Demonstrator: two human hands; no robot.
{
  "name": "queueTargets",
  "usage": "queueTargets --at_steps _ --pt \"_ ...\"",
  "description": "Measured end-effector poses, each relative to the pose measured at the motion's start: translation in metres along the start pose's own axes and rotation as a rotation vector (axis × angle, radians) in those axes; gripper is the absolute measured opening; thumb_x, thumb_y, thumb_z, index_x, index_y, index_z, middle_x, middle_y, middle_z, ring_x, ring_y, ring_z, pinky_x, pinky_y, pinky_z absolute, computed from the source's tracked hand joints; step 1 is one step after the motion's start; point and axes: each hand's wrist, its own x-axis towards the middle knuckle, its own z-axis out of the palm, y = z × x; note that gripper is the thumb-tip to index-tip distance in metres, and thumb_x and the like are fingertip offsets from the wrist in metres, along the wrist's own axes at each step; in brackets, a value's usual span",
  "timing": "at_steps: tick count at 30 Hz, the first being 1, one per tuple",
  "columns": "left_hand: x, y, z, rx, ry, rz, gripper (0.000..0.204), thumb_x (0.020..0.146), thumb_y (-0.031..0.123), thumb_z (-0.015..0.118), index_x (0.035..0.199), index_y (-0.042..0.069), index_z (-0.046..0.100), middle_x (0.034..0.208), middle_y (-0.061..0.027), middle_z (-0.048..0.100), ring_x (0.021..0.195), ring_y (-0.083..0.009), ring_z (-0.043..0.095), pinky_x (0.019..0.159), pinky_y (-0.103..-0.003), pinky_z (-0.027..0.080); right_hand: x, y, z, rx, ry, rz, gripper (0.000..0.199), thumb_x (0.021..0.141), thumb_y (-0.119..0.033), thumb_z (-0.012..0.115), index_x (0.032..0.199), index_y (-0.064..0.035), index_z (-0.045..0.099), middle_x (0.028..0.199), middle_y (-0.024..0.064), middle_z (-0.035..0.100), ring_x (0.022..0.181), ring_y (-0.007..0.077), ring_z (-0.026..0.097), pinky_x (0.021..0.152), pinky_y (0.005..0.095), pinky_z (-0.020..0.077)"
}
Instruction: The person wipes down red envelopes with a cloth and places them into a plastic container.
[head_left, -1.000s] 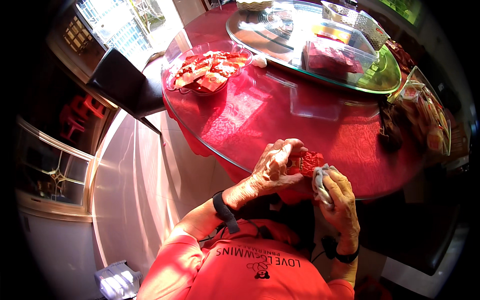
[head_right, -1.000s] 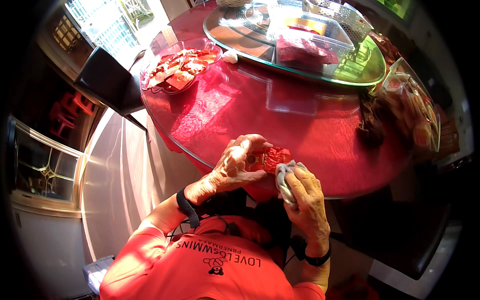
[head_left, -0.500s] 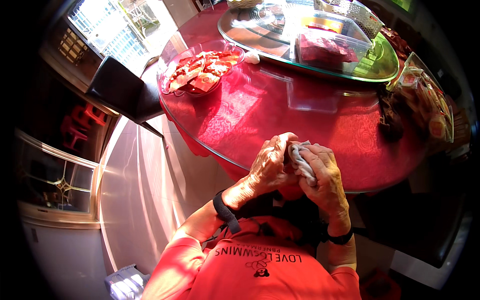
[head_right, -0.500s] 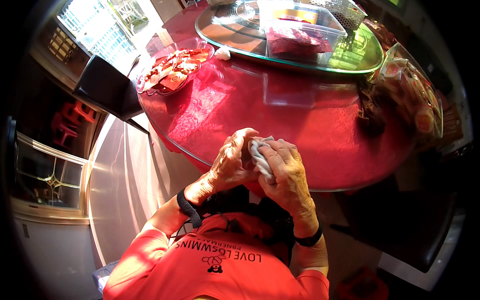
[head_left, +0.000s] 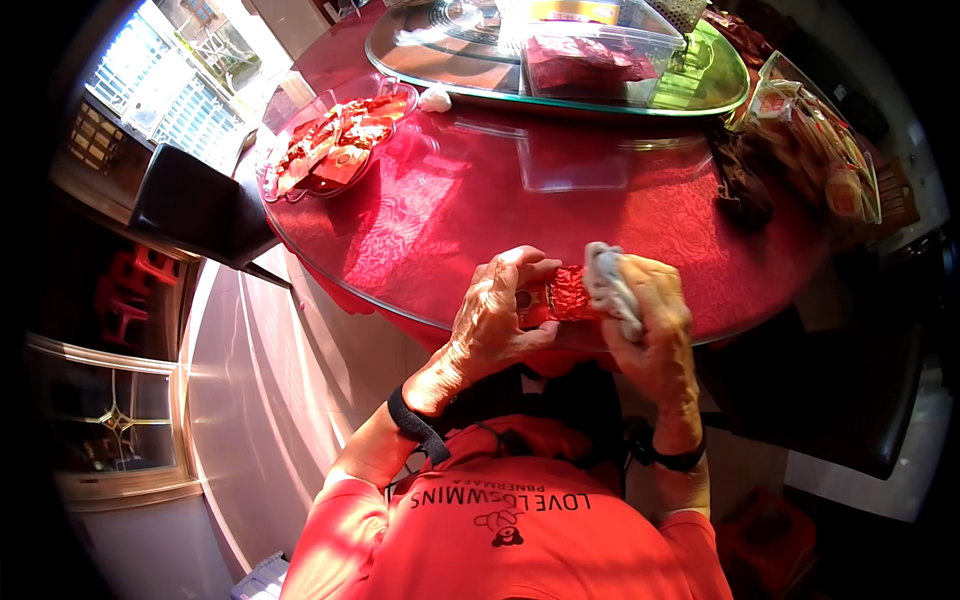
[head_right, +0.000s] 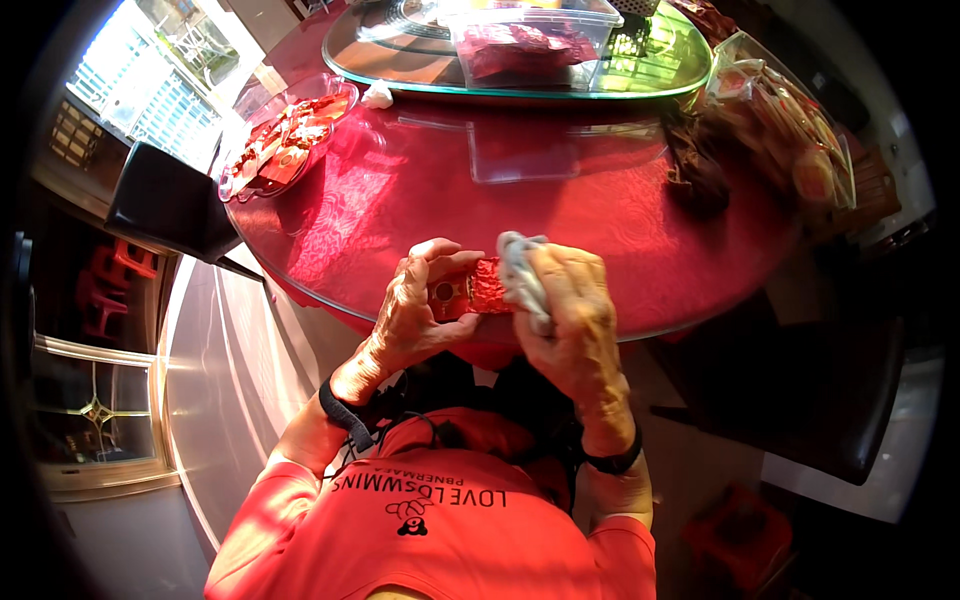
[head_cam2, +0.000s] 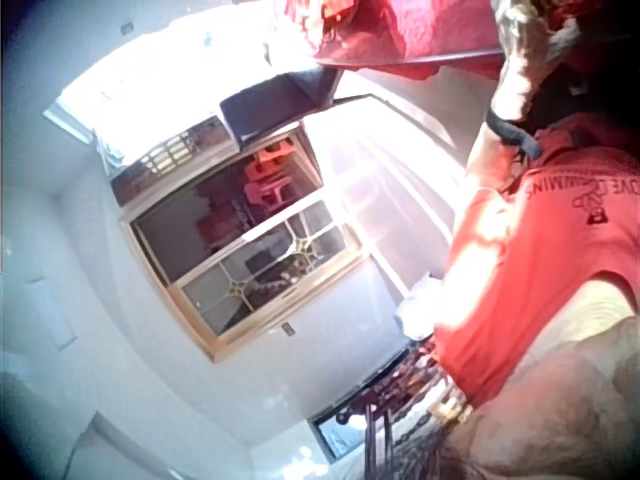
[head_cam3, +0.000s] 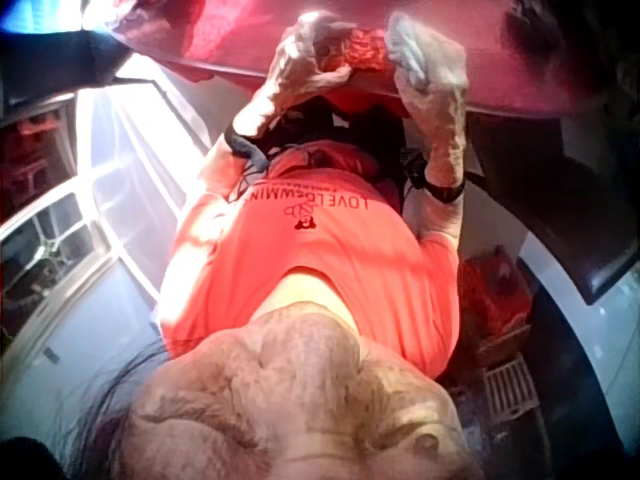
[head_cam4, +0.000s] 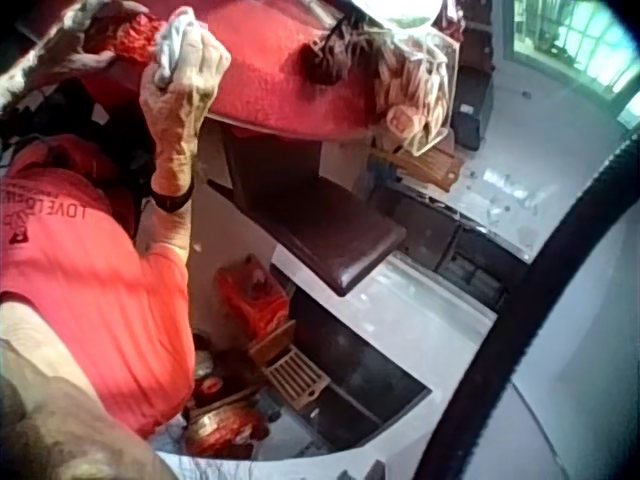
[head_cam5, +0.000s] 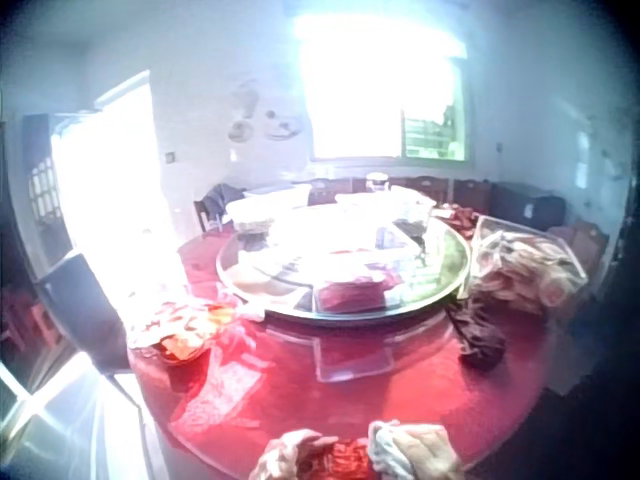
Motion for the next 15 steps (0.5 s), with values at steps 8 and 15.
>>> queueTargets --at_steps 8,15 --pt "0.000 -0.002 -0.004 -0.115 -0.050 -0.129 0.068 0.075 -0.006 0.076 0.130 0.005 0.037 0.123 -0.0102 0.056 0.111 -0.0164 0.060 0.090 -0.029 0.053 0.010 0.003 0.025 0.057 -0.158 0.094 0.043 0.073 -0.007 0.066 0.116 -0.0021 0.063 0.110 0.0149 0.064 0.104 0.0342 0.058 0.091 0.0419 0.0483" --pt "0.011 0.011 -0.012 0.212 0.026 0.269 0.040 0.079 0.007 0.072 0.115 0.001 0.057 0.106 -0.0150 0.065 0.097 -0.0331 0.063 0.076 -0.037 0.054 -0.009 0.017 0.016 -0.068 0.001 0.137 0.048 0.073 0.000 0.067 0.121 -0.0015 0.062 0.114 0.0153 0.061 0.106 0.0349 0.056 0.091 0.0426 0.0482"
